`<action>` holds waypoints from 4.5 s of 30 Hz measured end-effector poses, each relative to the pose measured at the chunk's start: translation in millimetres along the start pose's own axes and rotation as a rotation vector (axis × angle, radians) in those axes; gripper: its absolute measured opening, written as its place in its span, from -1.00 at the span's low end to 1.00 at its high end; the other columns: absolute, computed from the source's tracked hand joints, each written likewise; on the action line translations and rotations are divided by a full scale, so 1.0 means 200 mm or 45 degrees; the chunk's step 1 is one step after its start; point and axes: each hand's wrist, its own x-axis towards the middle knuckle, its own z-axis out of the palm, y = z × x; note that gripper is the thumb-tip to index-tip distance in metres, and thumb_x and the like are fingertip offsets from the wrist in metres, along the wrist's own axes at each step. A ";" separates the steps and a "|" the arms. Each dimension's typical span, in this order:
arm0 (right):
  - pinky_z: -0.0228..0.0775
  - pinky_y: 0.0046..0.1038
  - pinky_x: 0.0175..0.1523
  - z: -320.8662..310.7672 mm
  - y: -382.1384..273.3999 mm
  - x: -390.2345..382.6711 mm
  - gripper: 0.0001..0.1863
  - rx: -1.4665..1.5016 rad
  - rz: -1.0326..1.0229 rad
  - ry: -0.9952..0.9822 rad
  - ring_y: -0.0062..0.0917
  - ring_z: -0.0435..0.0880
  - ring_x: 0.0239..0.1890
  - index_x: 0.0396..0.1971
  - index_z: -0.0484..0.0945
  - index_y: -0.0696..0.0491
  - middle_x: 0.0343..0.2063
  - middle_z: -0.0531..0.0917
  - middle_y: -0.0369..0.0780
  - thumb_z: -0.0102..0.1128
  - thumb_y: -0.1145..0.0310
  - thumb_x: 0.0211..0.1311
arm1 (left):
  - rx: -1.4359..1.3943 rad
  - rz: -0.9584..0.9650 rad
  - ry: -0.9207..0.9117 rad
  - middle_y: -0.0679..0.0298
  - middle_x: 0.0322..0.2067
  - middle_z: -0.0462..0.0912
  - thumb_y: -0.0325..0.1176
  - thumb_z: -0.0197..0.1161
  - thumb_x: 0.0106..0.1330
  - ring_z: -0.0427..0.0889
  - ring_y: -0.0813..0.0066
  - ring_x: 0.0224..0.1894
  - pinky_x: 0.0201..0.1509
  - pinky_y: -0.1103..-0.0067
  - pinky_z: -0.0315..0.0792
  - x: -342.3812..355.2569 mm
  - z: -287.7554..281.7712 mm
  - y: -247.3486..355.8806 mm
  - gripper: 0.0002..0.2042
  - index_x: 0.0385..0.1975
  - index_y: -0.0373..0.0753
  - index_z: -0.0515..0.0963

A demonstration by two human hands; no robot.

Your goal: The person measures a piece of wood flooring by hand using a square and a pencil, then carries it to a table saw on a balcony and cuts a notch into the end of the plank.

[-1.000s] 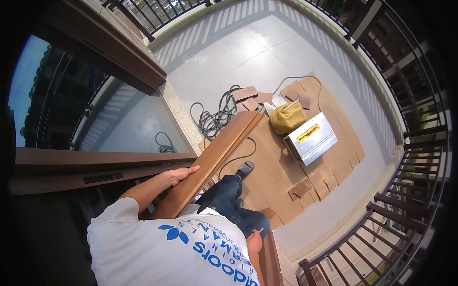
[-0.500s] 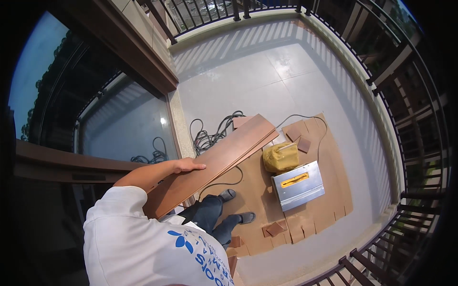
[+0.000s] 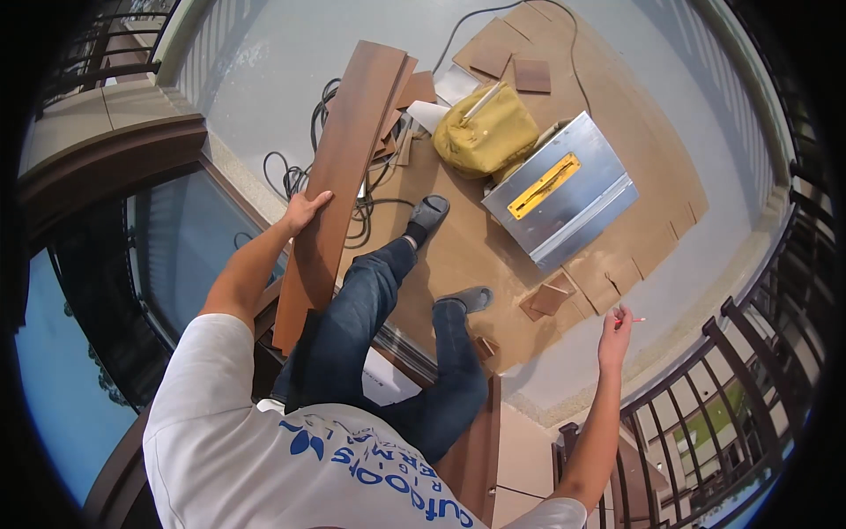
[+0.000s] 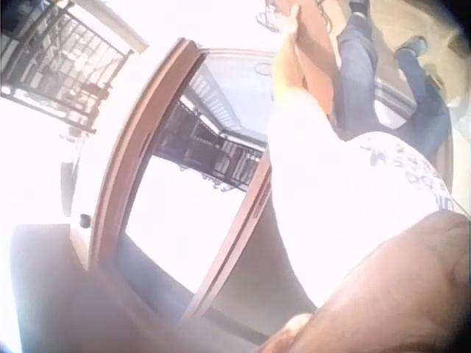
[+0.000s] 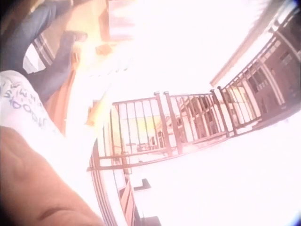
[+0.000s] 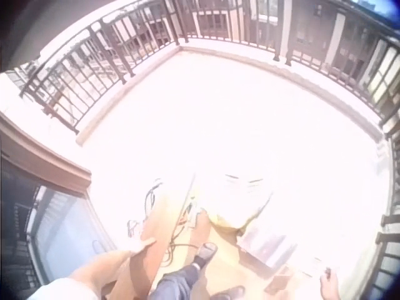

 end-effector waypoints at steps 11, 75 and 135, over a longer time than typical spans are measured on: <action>0.23 -0.34 0.33 0.54 0.05 2.20 -0.24 -0.327 -0.326 0.361 -0.28 0.48 0.24 0.33 0.29 0.25 0.20 0.51 0.02 -0.05 -0.13 0.45 | 0.023 0.166 0.078 0.10 -0.13 0.72 0.00 0.37 0.30 0.70 0.40 -0.14 -0.02 0.51 0.56 1.34 0.65 -0.64 -0.43 0.06 -0.43 0.54; 0.16 -0.08 0.32 1.33 0.53 0.97 -0.38 0.014 -0.780 1.300 -0.11 0.39 0.24 0.26 0.28 0.01 0.29 0.38 -0.07 0.24 0.30 0.20 | -0.480 2.113 0.874 0.03 0.22 0.47 -0.50 0.42 0.08 0.58 0.33 0.08 0.11 0.59 0.48 -0.54 0.10 0.41 -0.18 0.41 -0.14 0.21; 0.32 -0.53 -0.35 1.02 0.56 1.43 -0.67 1.887 -0.091 0.696 -0.58 0.45 -0.40 -0.01 0.53 0.03 -0.31 0.59 -0.33 0.38 0.32 0.29 | -1.176 0.401 -0.929 0.08 -0.15 0.61 -0.56 0.26 0.36 0.64 0.29 -0.07 0.20 0.45 0.56 1.09 2.40 1.25 -0.83 -0.12 -0.46 0.50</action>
